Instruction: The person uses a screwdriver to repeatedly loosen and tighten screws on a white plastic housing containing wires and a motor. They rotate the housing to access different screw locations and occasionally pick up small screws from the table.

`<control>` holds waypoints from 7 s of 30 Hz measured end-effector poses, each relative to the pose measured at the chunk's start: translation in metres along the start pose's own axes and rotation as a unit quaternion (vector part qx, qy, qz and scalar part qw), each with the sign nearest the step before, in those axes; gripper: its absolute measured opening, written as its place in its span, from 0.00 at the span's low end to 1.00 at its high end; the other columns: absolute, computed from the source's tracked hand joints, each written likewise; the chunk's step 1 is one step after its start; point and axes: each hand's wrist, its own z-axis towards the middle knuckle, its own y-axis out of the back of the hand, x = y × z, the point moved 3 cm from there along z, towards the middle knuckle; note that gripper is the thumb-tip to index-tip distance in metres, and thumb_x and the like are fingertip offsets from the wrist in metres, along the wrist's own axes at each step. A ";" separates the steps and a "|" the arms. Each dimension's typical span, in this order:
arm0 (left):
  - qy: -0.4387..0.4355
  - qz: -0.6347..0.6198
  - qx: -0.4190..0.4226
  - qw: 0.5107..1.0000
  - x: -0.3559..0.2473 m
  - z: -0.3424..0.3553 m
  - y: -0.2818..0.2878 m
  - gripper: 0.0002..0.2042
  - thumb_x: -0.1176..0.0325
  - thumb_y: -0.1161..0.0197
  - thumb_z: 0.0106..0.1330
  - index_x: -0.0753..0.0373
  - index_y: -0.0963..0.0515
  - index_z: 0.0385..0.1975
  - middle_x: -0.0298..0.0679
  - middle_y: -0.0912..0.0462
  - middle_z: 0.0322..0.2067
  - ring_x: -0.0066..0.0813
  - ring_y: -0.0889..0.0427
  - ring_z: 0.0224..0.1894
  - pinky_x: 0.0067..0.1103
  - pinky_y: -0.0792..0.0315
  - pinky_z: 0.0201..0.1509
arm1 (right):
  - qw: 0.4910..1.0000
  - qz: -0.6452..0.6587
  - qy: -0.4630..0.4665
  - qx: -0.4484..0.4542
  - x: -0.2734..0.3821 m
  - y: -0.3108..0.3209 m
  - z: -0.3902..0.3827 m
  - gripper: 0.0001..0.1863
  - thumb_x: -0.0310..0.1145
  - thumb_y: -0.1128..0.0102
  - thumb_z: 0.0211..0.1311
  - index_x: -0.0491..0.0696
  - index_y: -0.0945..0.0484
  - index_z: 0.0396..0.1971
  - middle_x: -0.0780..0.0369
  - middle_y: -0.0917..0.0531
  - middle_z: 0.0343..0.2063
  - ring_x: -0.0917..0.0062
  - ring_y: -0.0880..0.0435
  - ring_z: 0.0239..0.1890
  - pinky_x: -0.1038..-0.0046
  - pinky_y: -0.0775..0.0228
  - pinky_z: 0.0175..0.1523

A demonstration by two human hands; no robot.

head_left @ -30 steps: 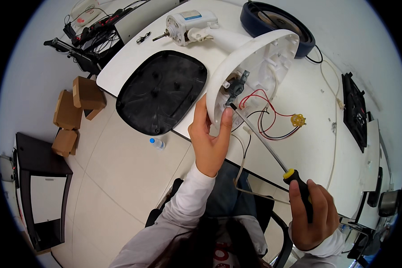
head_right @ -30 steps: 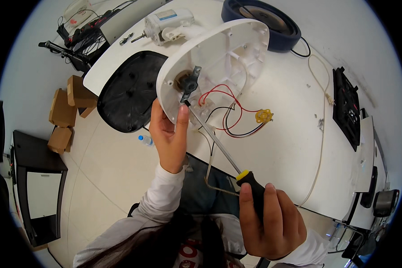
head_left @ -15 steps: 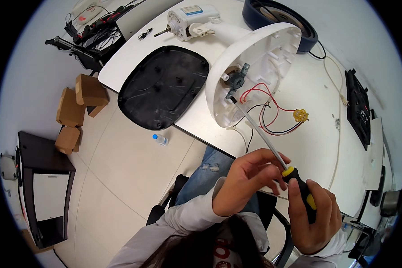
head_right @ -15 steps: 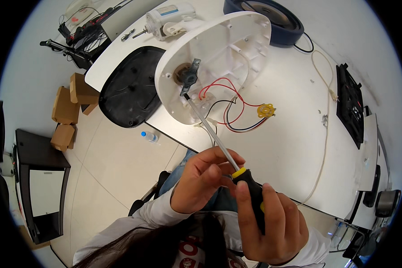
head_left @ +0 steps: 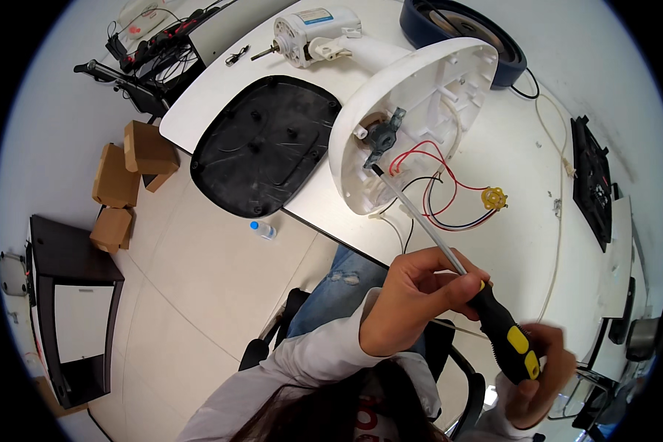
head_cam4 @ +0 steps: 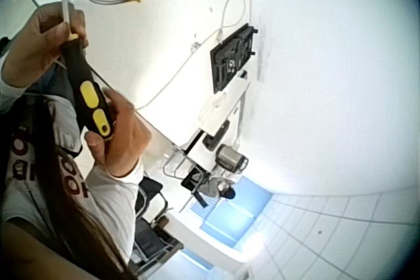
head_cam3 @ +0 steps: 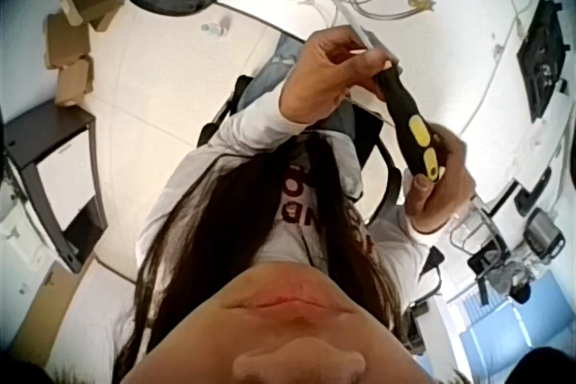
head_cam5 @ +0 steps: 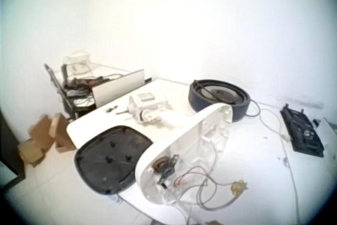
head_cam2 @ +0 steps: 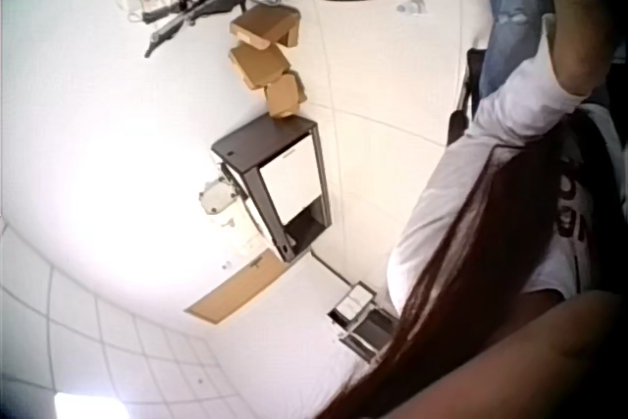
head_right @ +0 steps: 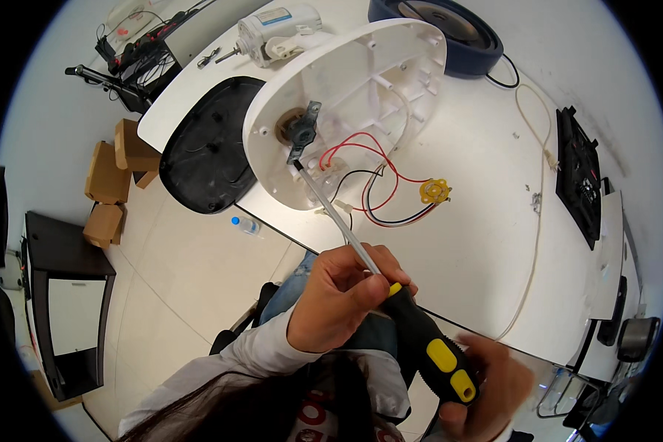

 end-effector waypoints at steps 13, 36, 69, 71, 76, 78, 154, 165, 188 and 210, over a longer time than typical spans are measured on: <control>0.045 -0.014 -0.017 0.999 -0.004 -0.013 0.005 0.22 0.58 0.36 0.57 0.66 0.32 0.45 0.44 0.24 0.38 0.32 0.23 0.42 0.26 0.29 0.49 | 0.966 -0.099 0.173 -0.166 -0.005 -0.019 -0.021 0.26 0.50 0.45 0.57 0.41 0.29 0.43 0.57 0.29 0.29 0.70 0.29 0.29 0.73 0.41 0.27; 0.081 -0.087 0.021 0.993 -0.003 -0.025 -0.004 0.22 0.65 0.33 0.54 0.63 0.34 0.46 0.46 0.23 0.40 0.40 0.22 0.44 0.33 0.29 0.52 | 0.988 0.000 0.114 -0.107 0.000 -0.023 -0.034 0.32 0.57 0.55 0.59 0.37 0.31 0.42 0.57 0.28 0.25 0.69 0.25 0.27 0.75 0.35 0.29; 0.072 -0.097 0.073 0.990 -0.003 -0.021 -0.012 0.26 0.60 0.39 0.59 0.64 0.38 0.54 0.44 0.26 0.43 0.44 0.27 0.50 0.36 0.33 0.56 | 0.938 -0.141 0.293 -0.117 0.011 -0.018 -0.023 0.11 0.42 0.40 0.56 0.70 0.30 0.38 0.55 0.36 0.45 0.64 0.29 0.42 0.80 0.34 0.31; 0.065 -0.089 0.067 0.992 -0.006 -0.020 -0.017 0.25 0.61 0.40 0.60 0.64 0.38 0.53 0.44 0.26 0.41 0.44 0.26 0.49 0.35 0.33 0.56 | 0.926 -0.075 0.324 -0.178 0.008 -0.023 -0.016 0.13 0.50 0.44 0.56 0.64 0.29 0.39 0.54 0.34 0.44 0.67 0.26 0.39 0.80 0.34 0.29; 0.054 -0.108 0.048 0.991 -0.006 -0.023 -0.017 0.25 0.64 0.42 0.61 0.64 0.41 0.55 0.47 0.27 0.45 0.45 0.27 0.51 0.36 0.34 0.57 | 0.991 0.068 0.041 -0.108 0.006 -0.022 -0.016 0.33 0.61 0.64 0.60 0.43 0.29 0.42 0.49 0.29 0.41 0.72 0.22 0.29 0.79 0.33 0.24; 0.045 -0.114 0.044 0.992 -0.006 -0.024 -0.017 0.25 0.65 0.43 0.62 0.64 0.43 0.56 0.48 0.28 0.46 0.46 0.28 0.52 0.36 0.34 0.57 | 0.999 0.025 0.018 -0.041 -0.007 -0.020 -0.025 0.38 0.60 0.72 0.61 0.36 0.31 0.42 0.47 0.27 0.40 0.73 0.22 0.25 0.80 0.34 0.22; -0.011 -0.444 -0.069 0.893 -0.042 0.017 0.022 0.09 0.60 0.46 0.64 0.50 0.27 0.41 0.21 0.23 0.40 0.19 0.28 0.49 0.23 0.35 0.56 | 0.971 -0.018 0.225 -0.081 0.003 -0.018 -0.001 0.17 0.24 0.38 0.51 0.40 0.27 0.43 0.52 0.24 0.37 0.68 0.22 0.32 0.76 0.27 0.31; -0.053 -0.394 -0.092 0.913 -0.032 0.018 0.016 0.07 0.63 0.45 0.59 0.53 0.28 0.35 0.25 0.25 0.32 0.22 0.26 0.39 0.23 0.33 0.47 | 0.985 0.118 0.116 -0.041 -0.012 -0.013 -0.014 0.22 0.16 0.38 0.37 0.46 0.29 0.38 0.52 0.22 0.36 0.63 0.23 0.35 0.69 0.30 0.38; -0.232 0.866 0.224 0.383 0.104 0.160 -0.091 0.04 0.66 0.42 0.52 0.57 0.23 0.23 0.33 0.23 0.21 0.32 0.23 0.25 0.26 0.31 0.25 | 0.751 0.440 -0.244 -0.427 -0.218 -0.012 -0.112 0.24 0.29 0.47 0.59 0.43 0.38 0.56 0.58 0.25 0.45 0.88 0.32 0.28 0.87 0.40 0.29; -0.153 0.940 0.121 0.281 0.134 0.272 -0.067 0.05 0.68 0.43 0.50 0.56 0.21 0.24 0.40 0.20 0.25 0.39 0.20 0.29 0.31 0.29 0.31 | 0.722 0.405 -0.324 -0.457 -0.239 -0.002 -0.128 0.21 0.21 0.51 0.54 0.39 0.35 0.51 0.61 0.27 0.30 0.84 0.32 0.24 0.84 0.39 0.28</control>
